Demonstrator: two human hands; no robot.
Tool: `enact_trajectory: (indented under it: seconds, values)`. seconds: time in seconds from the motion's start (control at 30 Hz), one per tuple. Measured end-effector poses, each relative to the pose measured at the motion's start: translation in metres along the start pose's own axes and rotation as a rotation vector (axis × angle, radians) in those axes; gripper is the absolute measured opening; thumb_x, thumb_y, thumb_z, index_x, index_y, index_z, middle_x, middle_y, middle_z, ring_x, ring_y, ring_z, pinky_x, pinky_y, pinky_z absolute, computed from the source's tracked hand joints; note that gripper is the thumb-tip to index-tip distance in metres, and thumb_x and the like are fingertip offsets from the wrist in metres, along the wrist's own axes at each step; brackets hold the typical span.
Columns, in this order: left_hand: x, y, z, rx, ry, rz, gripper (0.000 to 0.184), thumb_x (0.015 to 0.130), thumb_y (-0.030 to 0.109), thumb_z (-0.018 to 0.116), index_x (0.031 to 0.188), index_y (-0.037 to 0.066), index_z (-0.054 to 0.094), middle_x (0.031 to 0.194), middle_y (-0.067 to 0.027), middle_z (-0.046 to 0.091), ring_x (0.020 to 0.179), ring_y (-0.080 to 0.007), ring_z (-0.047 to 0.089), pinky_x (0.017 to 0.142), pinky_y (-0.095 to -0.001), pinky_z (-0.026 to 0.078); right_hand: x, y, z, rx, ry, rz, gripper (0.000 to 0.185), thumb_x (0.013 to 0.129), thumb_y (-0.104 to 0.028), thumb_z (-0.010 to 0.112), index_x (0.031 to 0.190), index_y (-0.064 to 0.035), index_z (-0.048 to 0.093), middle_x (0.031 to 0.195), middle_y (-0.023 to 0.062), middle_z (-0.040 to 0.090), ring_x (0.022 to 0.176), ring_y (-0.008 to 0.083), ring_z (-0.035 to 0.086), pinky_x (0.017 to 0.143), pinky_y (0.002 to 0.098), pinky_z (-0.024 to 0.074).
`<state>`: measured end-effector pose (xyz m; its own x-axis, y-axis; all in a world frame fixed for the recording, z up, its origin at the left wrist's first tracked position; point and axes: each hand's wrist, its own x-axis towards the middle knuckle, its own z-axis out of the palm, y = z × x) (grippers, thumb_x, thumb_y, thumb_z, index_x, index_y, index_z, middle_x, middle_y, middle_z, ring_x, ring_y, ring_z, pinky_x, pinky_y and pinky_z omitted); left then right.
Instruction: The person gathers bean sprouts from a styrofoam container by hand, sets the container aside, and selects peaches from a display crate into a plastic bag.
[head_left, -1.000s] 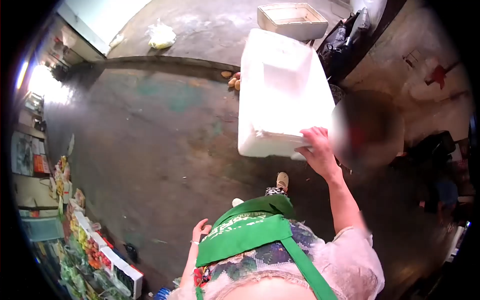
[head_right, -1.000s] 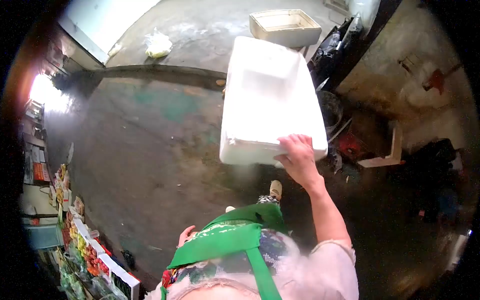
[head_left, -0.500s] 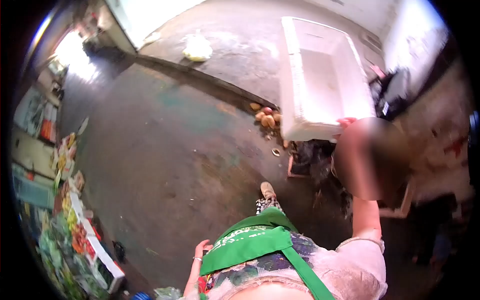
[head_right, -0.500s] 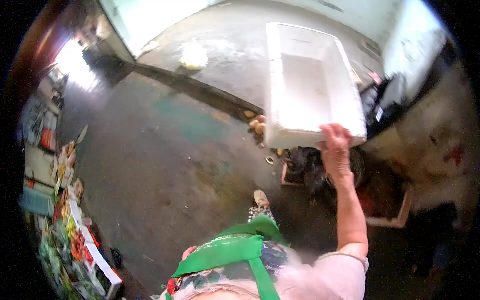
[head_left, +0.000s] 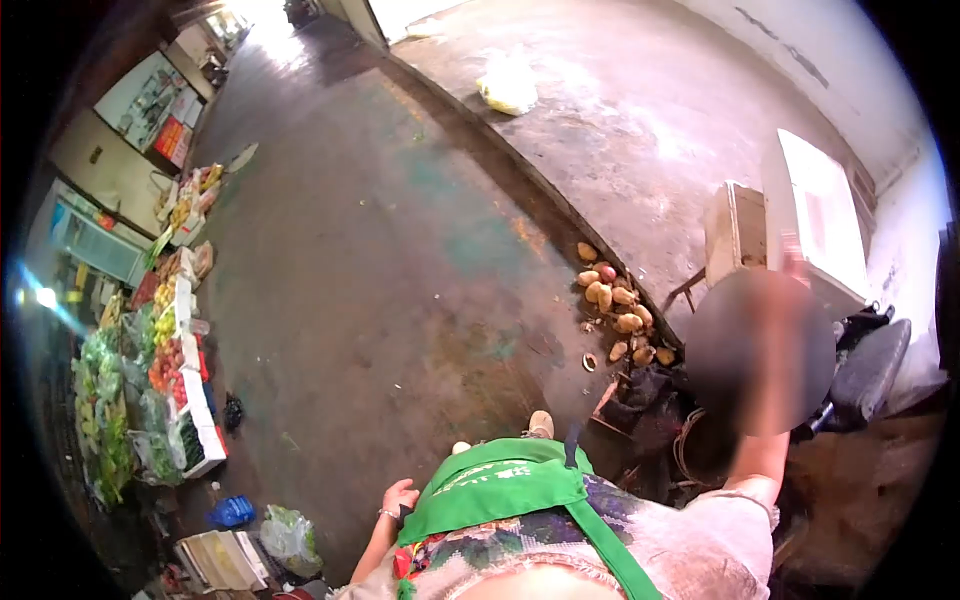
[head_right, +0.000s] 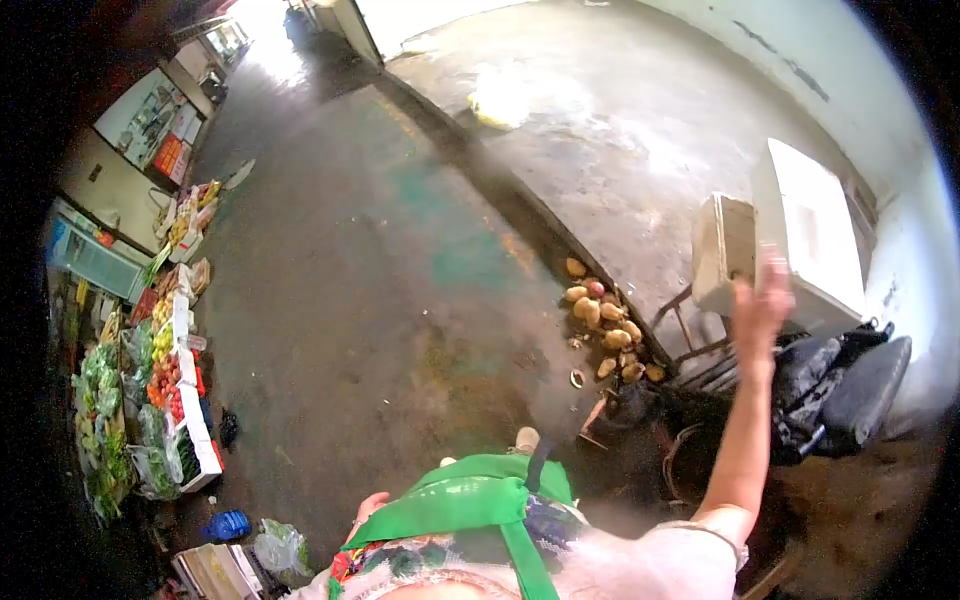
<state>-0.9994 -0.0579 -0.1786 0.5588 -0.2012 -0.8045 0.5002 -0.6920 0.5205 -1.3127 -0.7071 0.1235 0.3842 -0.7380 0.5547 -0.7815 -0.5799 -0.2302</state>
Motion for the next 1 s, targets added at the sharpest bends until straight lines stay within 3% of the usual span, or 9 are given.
enact_trajectory:
  seconds: [0.07, 0.13, 0.23, 0.27, 0.47, 0.6, 0.8, 1.0]
  values:
    - [-0.014, 0.011, 0.002, -0.095, 0.054, -0.114, 0.059, 0.08, 0.009, 0.072, 0.133, -0.003, 0.051, 0.091, -0.0074, 0.069, 0.074, -0.0126, 0.063, 0.067, -0.0268, 0.052, 0.007, -0.036, 0.034, 0.26, -0.136, -0.114, 0.058, 0.074, -0.009, 0.074, 0.128, -0.0144, 0.054, 0.13, 0.0145, 0.053, 0.12, 0.0313, 0.052, 0.101, 0.0472, 0.0384]
    - [0.004, -0.017, -0.007, -0.057, 0.052, -0.092, 0.057, 0.083, 0.009, 0.07, 0.134, -0.003, 0.05, 0.094, -0.0079, 0.07, 0.076, -0.0142, 0.063, 0.071, -0.0271, 0.053, 0.008, -0.072, 0.09, 0.451, -0.377, -0.228, 0.059, 0.075, -0.01, 0.073, 0.13, -0.0143, 0.053, 0.132, 0.0156, 0.052, 0.121, 0.0319, 0.052, 0.101, 0.048, 0.0384]
    - [0.003, -0.03, -0.007, 0.048, 0.053, 0.211, 0.031, 0.09, 0.012, 0.06, 0.117, -0.002, 0.063, 0.101, -0.0097, 0.071, 0.091, -0.0224, 0.067, 0.085, -0.0326, 0.053, -0.014, -0.115, 0.207, 0.508, -0.72, -0.372, 0.061, 0.076, -0.011, 0.072, 0.133, -0.0142, 0.052, 0.135, 0.0172, 0.051, 0.122, 0.0327, 0.052, 0.101, 0.0492, 0.0383]
    - [0.056, -0.101, -0.018, 0.006, 0.089, 0.219, 0.026, 0.088, 0.016, 0.06, 0.109, 0.003, 0.068, 0.103, -0.0114, 0.072, 0.094, -0.0239, 0.068, 0.086, -0.0348, 0.052, -0.015, -0.132, 0.22, 0.539, -0.789, -0.405, 0.06, 0.077, -0.013, 0.072, 0.133, -0.0142, 0.052, 0.136, 0.0174, 0.05, 0.123, 0.0331, 0.052, 0.102, 0.049, 0.0379]
    - [0.078, -0.035, -0.01, 0.003, 0.08, 0.06, 0.035, 0.088, 0.018, 0.063, 0.12, 0.006, 0.06, 0.103, -0.0108, 0.07, 0.09, -0.0232, 0.067, 0.078, -0.0344, 0.053, -0.006, -0.156, 0.265, 0.43, -1.044, -0.377, 0.056, 0.081, -0.018, 0.07, 0.133, -0.0129, 0.052, 0.131, 0.0176, 0.053, 0.119, 0.0344, 0.053, 0.099, 0.0483, 0.0401]
    - [0.107, 0.065, -0.019, 0.018, -0.012, 0.015, 0.043, 0.088, 0.02, 0.065, 0.128, 0.008, 0.055, 0.103, -0.0104, 0.069, 0.088, -0.0227, 0.067, 0.073, -0.0341, 0.054, -0.021, -0.151, 0.289, 0.337, -1.263, -0.224, 0.052, 0.081, -0.018, 0.071, 0.13, -0.0093, 0.054, 0.124, 0.0168, 0.056, 0.113, 0.032, 0.055, 0.095, 0.0458, 0.0426]
    - [0.155, 0.294, -0.032, 0.027, -0.296, 0.027, 0.057, 0.087, 0.022, 0.068, 0.14, 0.011, 0.047, 0.103, -0.0098, 0.066, 0.084, -0.022, 0.066, 0.065, -0.0337, 0.055, -0.073, -0.162, 0.315, 0.449, -1.499, 0.118, 0.048, 0.081, -0.019, 0.072, 0.125, -0.004, 0.058, 0.115, 0.0154, 0.061, 0.104, 0.0283, 0.059, 0.089, 0.0421, 0.0463]
    - [0.263, 0.468, 0.02, 0.086, -0.4, 0.293, 0.056, 0.086, 0.02, 0.068, 0.138, 0.009, 0.05, 0.095, -0.0073, 0.067, 0.079, -0.0183, 0.065, 0.065, -0.0323, 0.054, -0.071, -0.119, 0.34, 0.645, -1.557, 0.605, 0.045, 0.082, -0.019, 0.074, 0.12, 0.0014, 0.061, 0.106, 0.0141, 0.066, 0.094, 0.0246, 0.062, 0.083, 0.0384, 0.0501]
